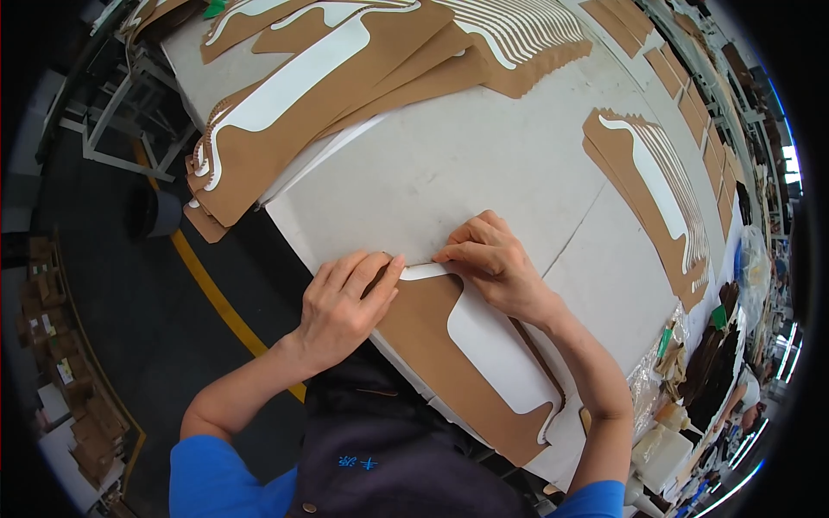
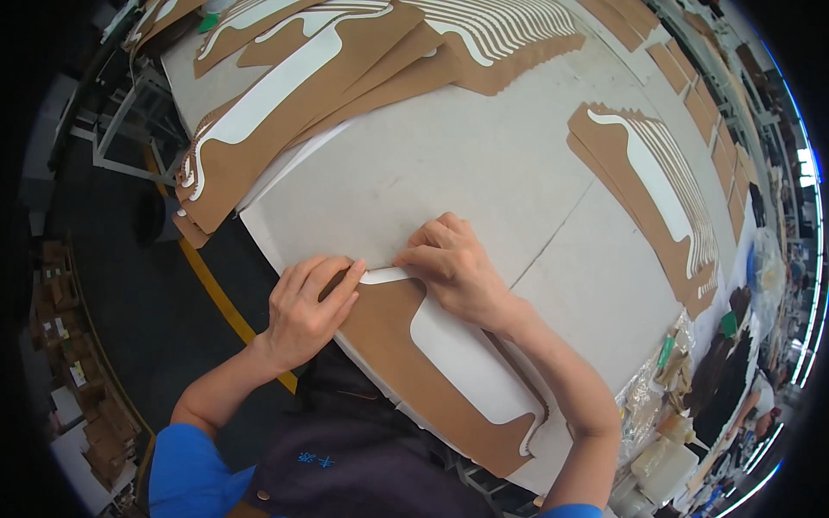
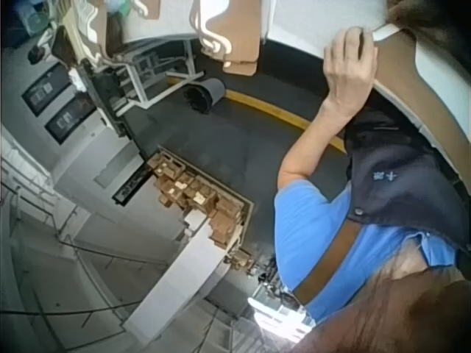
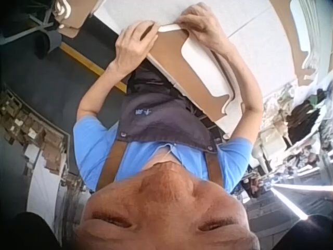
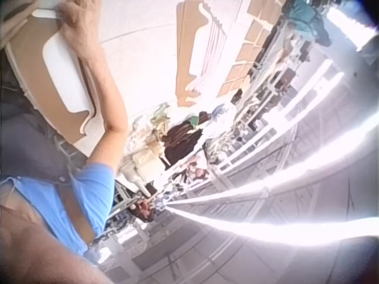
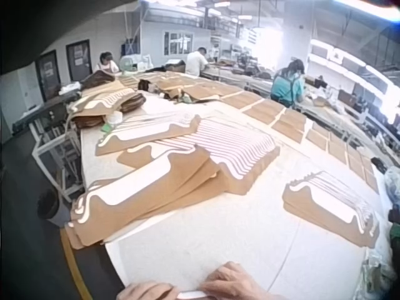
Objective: Assembling pre-cut leather components by folding edges over internal stiffeners or lining and pressing them down.
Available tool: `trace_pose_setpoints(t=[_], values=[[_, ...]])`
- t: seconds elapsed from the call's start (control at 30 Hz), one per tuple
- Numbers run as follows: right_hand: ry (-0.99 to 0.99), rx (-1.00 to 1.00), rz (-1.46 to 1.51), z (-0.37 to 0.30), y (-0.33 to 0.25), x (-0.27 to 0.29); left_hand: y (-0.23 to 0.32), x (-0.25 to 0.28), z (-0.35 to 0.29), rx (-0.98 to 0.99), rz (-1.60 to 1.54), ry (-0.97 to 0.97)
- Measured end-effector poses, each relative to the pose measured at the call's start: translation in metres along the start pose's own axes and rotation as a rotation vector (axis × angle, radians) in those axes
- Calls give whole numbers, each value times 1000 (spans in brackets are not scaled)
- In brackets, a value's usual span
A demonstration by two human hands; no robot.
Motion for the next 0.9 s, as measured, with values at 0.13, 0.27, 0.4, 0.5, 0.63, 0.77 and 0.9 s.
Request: trace_pose_setpoints(t=[0.13, 0.27, 0.4, 0.5, 0.63, 0.77, 0.9], values=[[-46, 54, -35, -3, 2, 0, 1, 0, 1, -11, -3, 14], [-75, 143, -92, -5, -2, -4, 0, 1, 0, -8, -12, 35], [-84, 200, -130, -5, -7, -8, -1, 1, -1, -3, -22, 43], [-88, 229, -160, -5, -11, -13, -1, 1, -2, 6, -22, 56], [-85, 247, -172, -5, -13, -19, -1, 1, -2, 16, -39, 77], [-113, 235, -171, -4, -16, -23, -2, 2, -2, 16, -39, 104], [-126, 228, -183, -4, -17, -25, -1, 1, -3, 20, -36, 108]])
Point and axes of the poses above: each hand's wrist, its own z-axis towards the middle knuckle, its own x-axis out of the back of the hand, y = z × x, the point moved 6 cm from there along z, towards the middle knuckle, and after that the axes turned 1 degree about -x, right-handed, at the moved point
